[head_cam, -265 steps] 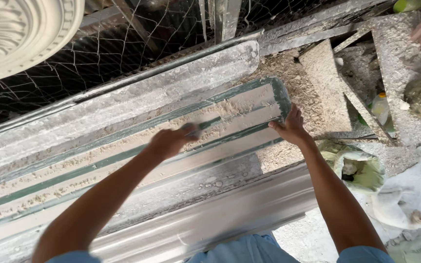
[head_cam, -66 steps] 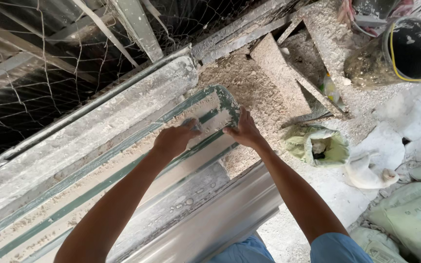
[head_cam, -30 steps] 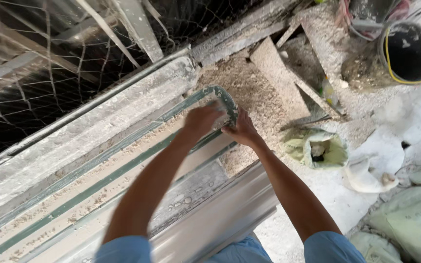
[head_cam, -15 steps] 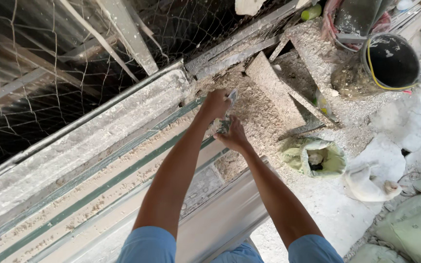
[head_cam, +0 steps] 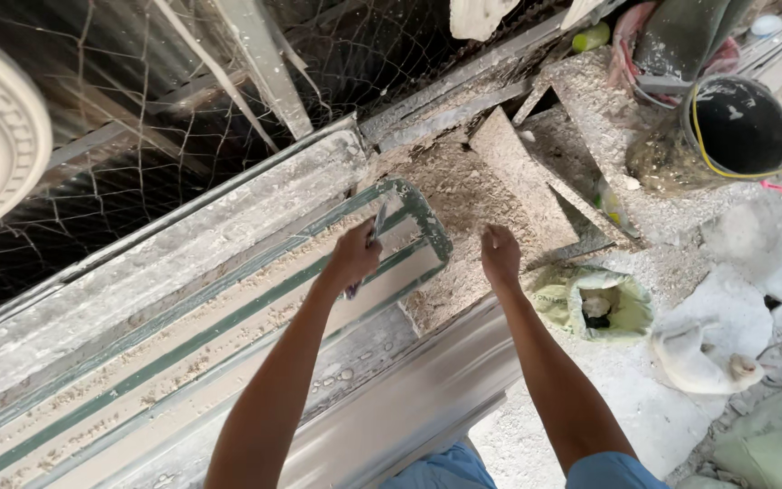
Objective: The person sands the surface of a long white decorative molding piece using a sanding block. They move the block back and forth along the grooves and edges to smooth the surface.
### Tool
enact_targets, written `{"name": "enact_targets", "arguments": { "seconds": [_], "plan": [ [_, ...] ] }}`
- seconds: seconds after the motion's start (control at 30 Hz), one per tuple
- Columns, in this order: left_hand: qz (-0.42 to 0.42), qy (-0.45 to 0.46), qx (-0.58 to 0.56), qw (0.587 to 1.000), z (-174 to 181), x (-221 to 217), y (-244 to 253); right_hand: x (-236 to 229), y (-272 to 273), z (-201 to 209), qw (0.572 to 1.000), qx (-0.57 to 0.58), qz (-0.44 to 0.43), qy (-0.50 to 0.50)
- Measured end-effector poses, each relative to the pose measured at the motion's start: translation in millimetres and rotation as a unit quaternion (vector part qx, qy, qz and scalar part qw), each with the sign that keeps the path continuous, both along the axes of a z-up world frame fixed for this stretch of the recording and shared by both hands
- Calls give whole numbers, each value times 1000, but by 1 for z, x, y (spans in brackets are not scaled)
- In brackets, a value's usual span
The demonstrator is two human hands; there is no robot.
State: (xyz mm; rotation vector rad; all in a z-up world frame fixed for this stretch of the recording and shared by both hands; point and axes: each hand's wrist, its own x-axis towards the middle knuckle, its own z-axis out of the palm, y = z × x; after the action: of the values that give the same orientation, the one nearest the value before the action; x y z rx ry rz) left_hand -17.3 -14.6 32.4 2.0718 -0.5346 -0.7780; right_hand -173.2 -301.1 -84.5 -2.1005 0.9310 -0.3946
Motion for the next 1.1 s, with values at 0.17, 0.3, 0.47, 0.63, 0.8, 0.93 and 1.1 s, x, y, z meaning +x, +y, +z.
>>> {"name": "enact_targets", "arguments": {
  "seconds": [0.17,0.3,0.47,0.63,0.8,0.93,1.1],
  "plan": [
    [3,-10,74,997,13,-53,24,-21,29,46,994,96,35,43],
    [-12,-135,3,991,20,-84,27,-44,65,80,984,9,130,-125],
    [-58,-142,115,981,27,-108,-10,-70,72,87,991,119,57,17],
    [-79,-163,200,963,19,-132,-53,-59,49,34,985,110,115,-61],
    [-9,-194,233,953,8,-133,-101,-14,13,-11,968,110,227,0],
    [37,-151,274,949,10,-128,-145,17,-17,-11,918,98,380,64],
    [117,-81,304,942,20,-121,-180,29,-24,1,886,184,416,89]
  ]
}}
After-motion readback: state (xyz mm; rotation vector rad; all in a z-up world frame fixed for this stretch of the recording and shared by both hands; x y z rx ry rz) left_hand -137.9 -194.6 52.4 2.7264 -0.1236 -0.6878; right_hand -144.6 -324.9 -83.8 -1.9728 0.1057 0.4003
